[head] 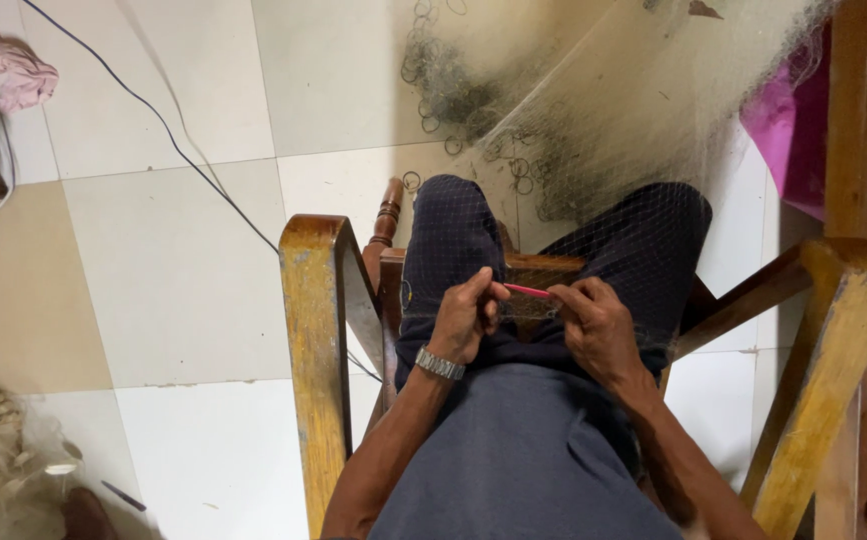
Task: Repairing a fishing net using a netting needle and scissors
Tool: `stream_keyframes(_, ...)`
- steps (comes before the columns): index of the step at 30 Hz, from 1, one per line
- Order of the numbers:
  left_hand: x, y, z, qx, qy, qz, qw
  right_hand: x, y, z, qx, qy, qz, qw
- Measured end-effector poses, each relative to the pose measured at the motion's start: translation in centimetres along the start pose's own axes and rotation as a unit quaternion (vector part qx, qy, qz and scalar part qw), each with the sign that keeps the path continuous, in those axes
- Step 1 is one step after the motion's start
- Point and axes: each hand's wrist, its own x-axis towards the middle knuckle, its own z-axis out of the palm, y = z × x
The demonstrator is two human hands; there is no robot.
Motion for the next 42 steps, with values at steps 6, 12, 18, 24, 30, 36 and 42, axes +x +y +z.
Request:
stream_keyframes(6, 0.6, -0.2, -0.2, 0.001, -0.009, -0.017, 1.0, -0.4, -1.4, 1.4, 0.068, 0.035, 0.055, 0.996)
stream_keyframes(12, 0.9, -0.1, 0.1, 0.007, -0.004, -0.012, 1.0, 1.2, -3.9, 3.3, -0.02, 0.069, -0.047, 0.996)
stream_keyframes(18, 2.6, -2.0, -1.0, 0.004, 0.001, 0.034, 0.999, 3.0, -6.2, 4.2, 0.013, 0.104, -0.098, 0.99)
stream_keyframes(24, 2.1, -1.5, -0.8, -0.043, 0.001, 0.091, 0.995, 5.0, -5.4, 5.1, -0.021, 0.009, -0.044, 0.999)
stream_keyframes(30, 3.9, -4.4, -2.4, -0.012, -0.001, 0.119, 0.993, 6.8, -6.3, 3.9, -0.003, -0.037, -0.04, 0.998)
stream_keyframes(36, 3.3, -4.1, -2.3, -0.035, -0.008, 0.112, 0.993, 7.6, -11.3, 9.3, 0.182, -0.024, -0.26, 0.948)
stream_keyframes(42, -1.3, 0.6, -0.7, 0.071, -0.088, 0.083, 0.99, 2.9, -20.2, 5.9, 0.188, -0.196, -0.354, 0.895)
